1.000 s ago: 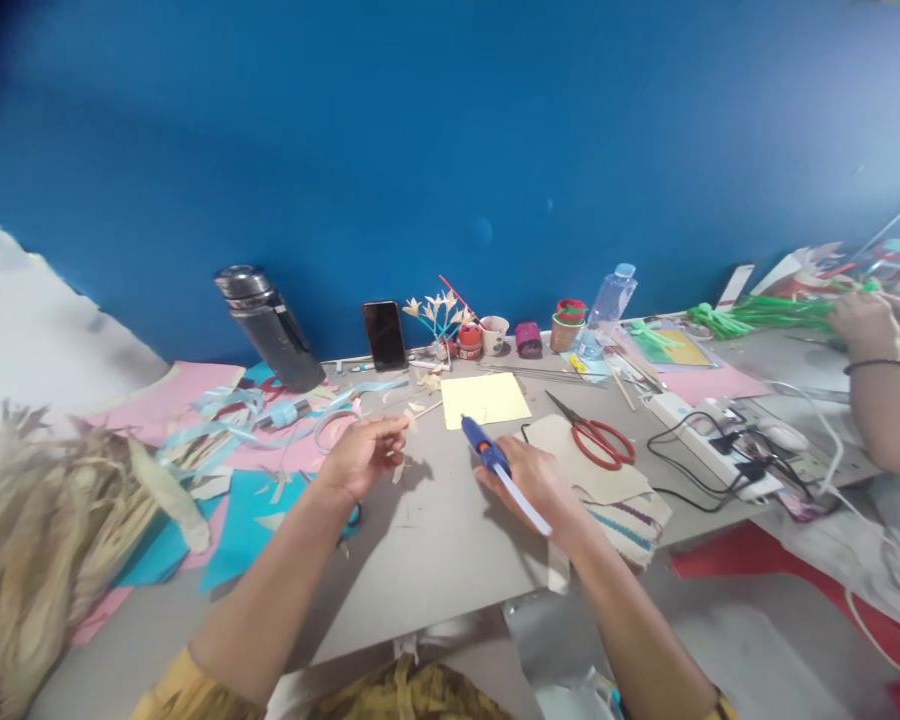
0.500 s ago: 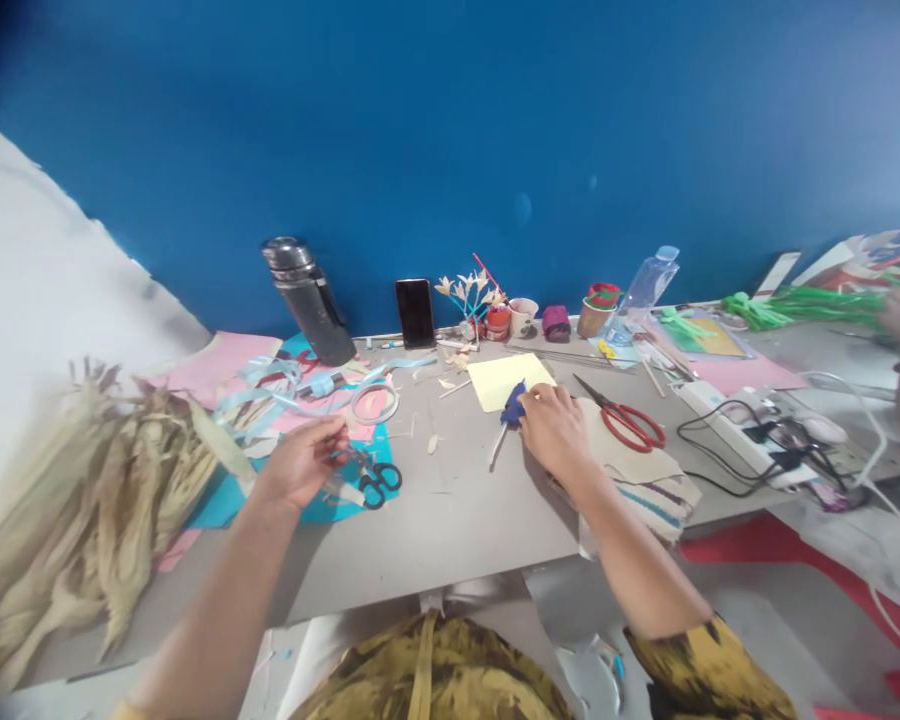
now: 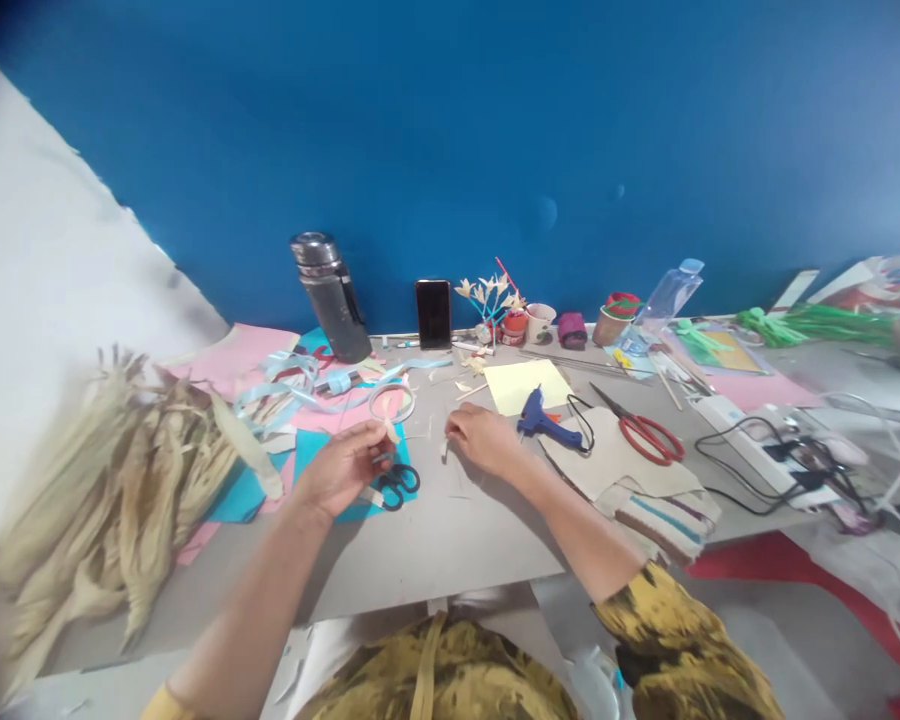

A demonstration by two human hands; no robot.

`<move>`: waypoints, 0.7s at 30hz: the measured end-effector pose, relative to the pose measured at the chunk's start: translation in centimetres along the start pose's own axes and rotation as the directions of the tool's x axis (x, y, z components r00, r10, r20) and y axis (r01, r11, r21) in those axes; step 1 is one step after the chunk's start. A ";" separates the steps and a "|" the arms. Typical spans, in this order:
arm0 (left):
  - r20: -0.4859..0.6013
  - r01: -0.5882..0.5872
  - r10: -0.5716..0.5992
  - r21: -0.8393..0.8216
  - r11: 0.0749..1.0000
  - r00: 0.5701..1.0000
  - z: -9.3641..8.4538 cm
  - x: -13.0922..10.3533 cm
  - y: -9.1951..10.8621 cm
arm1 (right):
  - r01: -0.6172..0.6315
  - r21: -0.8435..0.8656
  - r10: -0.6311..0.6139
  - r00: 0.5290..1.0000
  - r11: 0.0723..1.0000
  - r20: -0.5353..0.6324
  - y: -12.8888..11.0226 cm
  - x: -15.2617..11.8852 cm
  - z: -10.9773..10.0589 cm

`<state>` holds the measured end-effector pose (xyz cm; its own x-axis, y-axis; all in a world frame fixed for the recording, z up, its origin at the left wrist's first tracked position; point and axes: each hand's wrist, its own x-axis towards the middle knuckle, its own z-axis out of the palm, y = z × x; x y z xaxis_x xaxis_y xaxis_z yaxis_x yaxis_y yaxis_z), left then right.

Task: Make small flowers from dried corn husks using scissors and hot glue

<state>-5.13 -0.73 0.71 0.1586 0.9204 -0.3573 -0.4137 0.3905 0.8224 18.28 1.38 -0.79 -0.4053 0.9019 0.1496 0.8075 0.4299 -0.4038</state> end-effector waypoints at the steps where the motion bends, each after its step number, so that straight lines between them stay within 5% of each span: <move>1: 0.040 0.043 -0.042 -0.032 0.999 0.998 0.1 -0.1 0.1 | 0.068 0.079 -0.059 0.992 0.995 -0.108 -0.1 -0.2 -0.2; 5: 0.261 0.249 -0.208 -0.138 0.958 0.943 1.7 -0.7 -0.1 | 0.352 0.256 -0.192 0.848 0.900 -0.493 -1.0 -1.1 -1.1; 9: 0.405 0.264 -0.167 -0.198 0.944 0.899 4.2 -1.8 -1.2 | 0.444 0.256 -0.207 0.757 0.859 -0.619 -2.1 -2.0 -2.1; 12: 0.420 0.199 -0.106 -0.184 0.963 0.901 5.7 -2.6 -1.8 | 0.460 0.289 -0.176 0.734 0.839 -0.656 -2.6 -2.8 -2.7; 16: 0.360 -0.019 0.030 -0.035 0.999 0.933 6.9 -3.4 -1.8 | 0.266 0.546 0.116 0.816 0.794 -0.566 -2.4 -4.3 -3.2; 18: 0.302 -0.208 0.166 0.112 0.972 0.939 7.3 -3.7 -1.6 | 0.114 0.743 0.262 0.891 0.659 -0.370 -2.1 -5.1 -3.3; 21: 0.282 -0.373 0.286 0.331 0.867 0.916 7.8 -4.3 -1.4 | -0.024 0.932 0.230 0.971 0.362 -0.064 -2.1 -6.0 -3.1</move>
<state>1.77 -5.14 4.57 0.2799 0.9595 0.0333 -0.1205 0.0006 0.9927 20.38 -4.82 1.94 -0.1806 0.9773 0.1105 -0.0973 0.0940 -0.9908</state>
